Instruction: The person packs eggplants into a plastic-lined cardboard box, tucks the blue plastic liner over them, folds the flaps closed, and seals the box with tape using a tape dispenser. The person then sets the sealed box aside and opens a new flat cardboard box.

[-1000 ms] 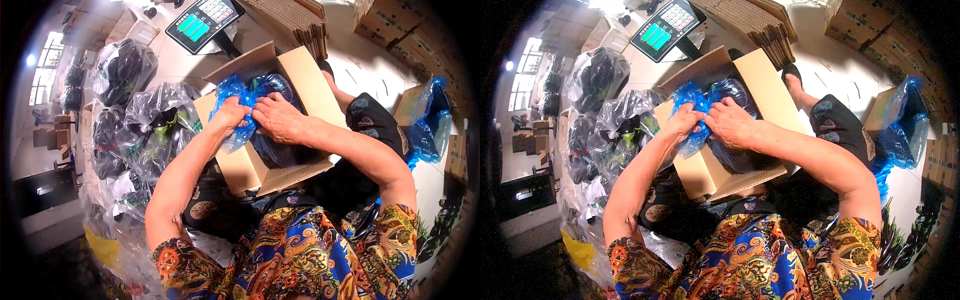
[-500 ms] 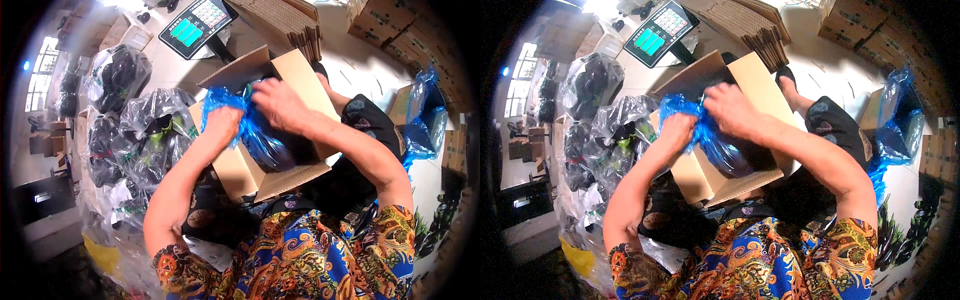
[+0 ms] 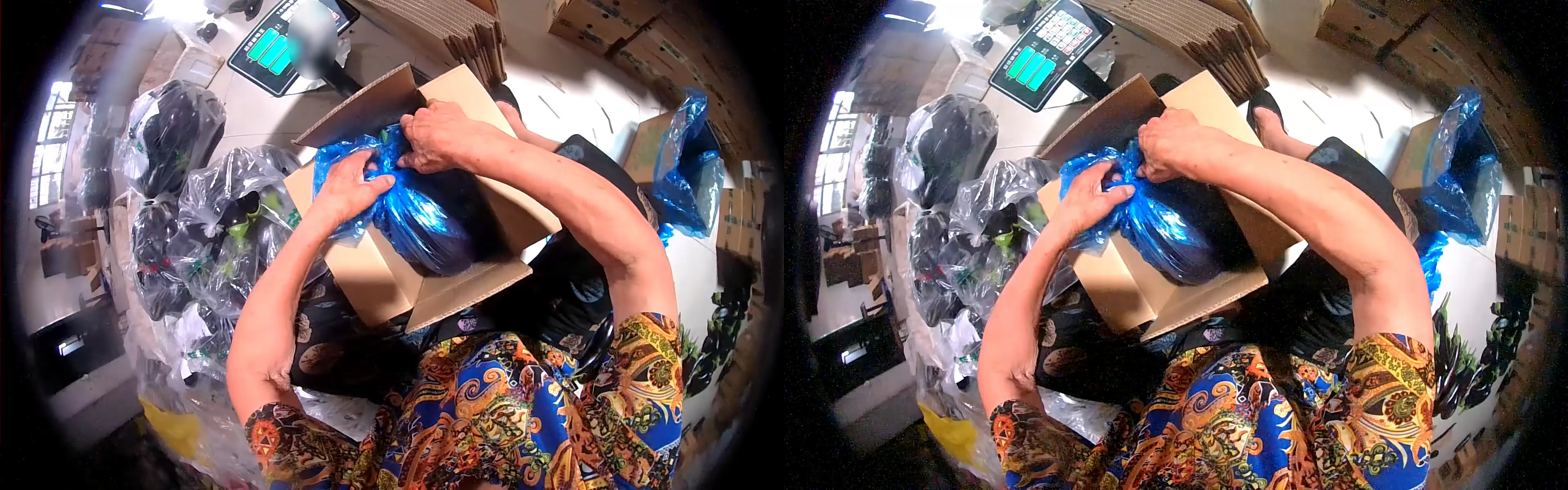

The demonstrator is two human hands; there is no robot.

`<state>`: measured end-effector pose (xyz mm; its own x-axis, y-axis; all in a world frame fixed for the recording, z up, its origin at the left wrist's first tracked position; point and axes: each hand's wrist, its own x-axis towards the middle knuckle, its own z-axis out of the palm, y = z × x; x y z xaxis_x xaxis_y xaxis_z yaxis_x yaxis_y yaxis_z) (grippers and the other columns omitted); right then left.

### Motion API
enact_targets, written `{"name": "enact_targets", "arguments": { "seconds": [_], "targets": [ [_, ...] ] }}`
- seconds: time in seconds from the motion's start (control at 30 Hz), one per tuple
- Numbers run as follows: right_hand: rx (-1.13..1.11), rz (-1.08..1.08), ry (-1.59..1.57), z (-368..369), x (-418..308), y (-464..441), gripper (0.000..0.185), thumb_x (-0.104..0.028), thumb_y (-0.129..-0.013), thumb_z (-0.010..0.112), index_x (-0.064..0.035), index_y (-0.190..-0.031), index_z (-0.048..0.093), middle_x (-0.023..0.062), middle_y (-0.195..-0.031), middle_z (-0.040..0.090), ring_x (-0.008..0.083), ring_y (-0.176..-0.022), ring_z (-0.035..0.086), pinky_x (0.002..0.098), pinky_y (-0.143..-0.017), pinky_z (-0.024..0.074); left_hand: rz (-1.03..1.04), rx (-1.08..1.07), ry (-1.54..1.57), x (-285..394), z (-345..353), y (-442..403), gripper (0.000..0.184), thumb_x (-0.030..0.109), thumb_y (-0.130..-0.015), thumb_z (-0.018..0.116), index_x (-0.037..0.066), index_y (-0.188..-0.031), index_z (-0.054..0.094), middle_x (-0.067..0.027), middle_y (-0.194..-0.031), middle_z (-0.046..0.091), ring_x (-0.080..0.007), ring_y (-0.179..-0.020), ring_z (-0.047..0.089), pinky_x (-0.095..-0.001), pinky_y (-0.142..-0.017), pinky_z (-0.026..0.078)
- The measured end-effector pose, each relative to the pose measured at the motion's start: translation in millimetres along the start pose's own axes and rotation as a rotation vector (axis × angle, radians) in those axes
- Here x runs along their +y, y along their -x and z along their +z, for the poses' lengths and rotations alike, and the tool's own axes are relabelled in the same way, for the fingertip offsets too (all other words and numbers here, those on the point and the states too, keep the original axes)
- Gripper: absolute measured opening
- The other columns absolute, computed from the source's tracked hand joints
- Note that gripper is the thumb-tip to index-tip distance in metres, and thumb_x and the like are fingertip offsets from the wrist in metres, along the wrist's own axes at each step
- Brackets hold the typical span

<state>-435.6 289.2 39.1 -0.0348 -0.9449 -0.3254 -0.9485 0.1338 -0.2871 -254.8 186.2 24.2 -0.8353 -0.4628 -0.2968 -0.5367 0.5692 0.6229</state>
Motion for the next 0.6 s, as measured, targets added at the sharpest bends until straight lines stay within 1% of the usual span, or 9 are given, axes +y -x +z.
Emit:
{"name": "enact_targets", "arguments": {
  "seconds": [0.1, 0.13, 0.27, 0.37, 0.43, 0.5, 0.53, 0.57, 0.6],
  "targets": [
    [0.175, 0.017, 0.054, 21, 2, -2, 0.046, -0.036, -0.081, 0.068, 0.0000, -0.108, 0.060, 0.0167, -0.086, 0.069, 0.0369, -0.091, 0.064, 0.0422, -0.082, 0.0519, 0.073, -0.010, -0.247, 21, 13, 9, 0.052, 0.042, -0.079, 0.070, 0.000, -0.110, 0.065, -0.0242, -0.098, 0.067, -0.0403, -0.097, 0.064, -0.0461, -0.087, 0.050],
    [0.168, 0.035, 0.060, 22, 1, -3, 0.044, -0.024, -0.077, 0.064, -0.0009, -0.113, 0.058, 0.0147, -0.087, 0.068, 0.0363, -0.091, 0.064, 0.0416, -0.081, 0.0532, 0.158, 0.043, -0.211, 23, 22, 16, 0.050, 0.044, -0.080, 0.069, 0.002, -0.106, 0.067, -0.0226, -0.093, 0.068, -0.0405, -0.091, 0.065, -0.0476, -0.083, 0.051],
    [0.047, 0.129, 0.077, 7, -4, -9, 0.039, -0.019, -0.075, 0.060, -0.0032, -0.110, 0.062, 0.0163, -0.088, 0.070, 0.0353, -0.089, 0.067, 0.0420, -0.075, 0.0546, 0.213, -0.132, -0.219, 31, 28, 32, 0.039, 0.038, -0.089, 0.060, 0.008, -0.114, 0.066, -0.0215, -0.097, 0.069, -0.0404, -0.093, 0.065, -0.0493, -0.082, 0.052],
    [-0.059, 0.073, 0.015, -15, -9, -8, 0.030, -0.020, -0.076, 0.058, -0.0043, -0.100, 0.068, 0.0168, -0.087, 0.072, 0.0341, -0.087, 0.069, 0.0421, -0.075, 0.0541, 0.054, -0.188, -0.264, 39, 17, 28, 0.049, 0.045, -0.089, 0.061, 0.004, -0.117, 0.065, -0.0235, -0.106, 0.067, -0.0395, -0.099, 0.064, -0.0456, -0.087, 0.051],
    [-0.007, 0.056, -0.047, -13, -3, -8, 0.025, -0.022, -0.080, 0.057, -0.0048, -0.092, 0.070, 0.0178, -0.086, 0.071, 0.0357, -0.087, 0.069, 0.0434, -0.074, 0.0536, 0.092, -0.025, -0.170, 28, 23, 16, 0.044, 0.040, -0.087, 0.066, 0.000, -0.104, 0.065, -0.0250, -0.095, 0.067, -0.0401, -0.094, 0.064, -0.0436, -0.085, 0.050],
    [-0.028, 0.061, -0.119, -14, 3, -4, 0.025, -0.023, -0.083, 0.057, -0.0045, -0.093, 0.070, 0.0188, -0.086, 0.071, 0.0374, -0.087, 0.068, 0.0444, -0.073, 0.0532, 0.084, 0.103, -0.075, 26, 23, 12, 0.046, 0.039, -0.084, 0.070, -0.002, -0.103, 0.061, -0.0228, -0.093, 0.066, -0.0348, -0.090, 0.064, -0.0407, -0.084, 0.049],
    [0.011, 0.124, -0.147, -10, 4, -3, 0.025, -0.023, -0.087, 0.056, -0.0026, -0.097, 0.068, 0.0199, -0.088, 0.070, 0.0398, -0.087, 0.067, 0.0474, -0.074, 0.0521, 0.102, 0.220, -0.001, 21, 27, 5, 0.053, 0.040, -0.082, 0.072, -0.002, -0.110, 0.058, -0.0195, -0.096, 0.064, -0.0283, -0.089, 0.062, -0.0389, -0.083, 0.050],
    [0.066, 0.162, -0.162, -8, 4, 0, 0.025, -0.022, -0.088, 0.056, -0.0018, -0.097, 0.067, 0.0203, -0.088, 0.070, 0.0403, -0.087, 0.067, 0.0481, -0.074, 0.0518, 0.008, 0.202, 0.160, 20, 27, -1, 0.065, 0.047, -0.082, 0.071, -0.002, -0.121, 0.054, -0.0292, -0.110, 0.063, -0.0418, -0.101, 0.063, -0.0454, -0.091, 0.048],
    [0.121, 0.200, -0.176, -5, 5, 3, 0.025, -0.021, -0.088, 0.056, -0.0011, -0.098, 0.067, 0.0207, -0.088, 0.069, 0.0408, -0.087, 0.066, 0.0488, -0.075, 0.0514, -0.014, 0.175, 0.140, 26, 21, -5, 0.066, 0.048, -0.082, 0.070, -0.001, -0.124, 0.053, -0.0286, -0.111, 0.063, -0.0406, -0.103, 0.063, -0.0443, -0.092, 0.048]
  ]
}}
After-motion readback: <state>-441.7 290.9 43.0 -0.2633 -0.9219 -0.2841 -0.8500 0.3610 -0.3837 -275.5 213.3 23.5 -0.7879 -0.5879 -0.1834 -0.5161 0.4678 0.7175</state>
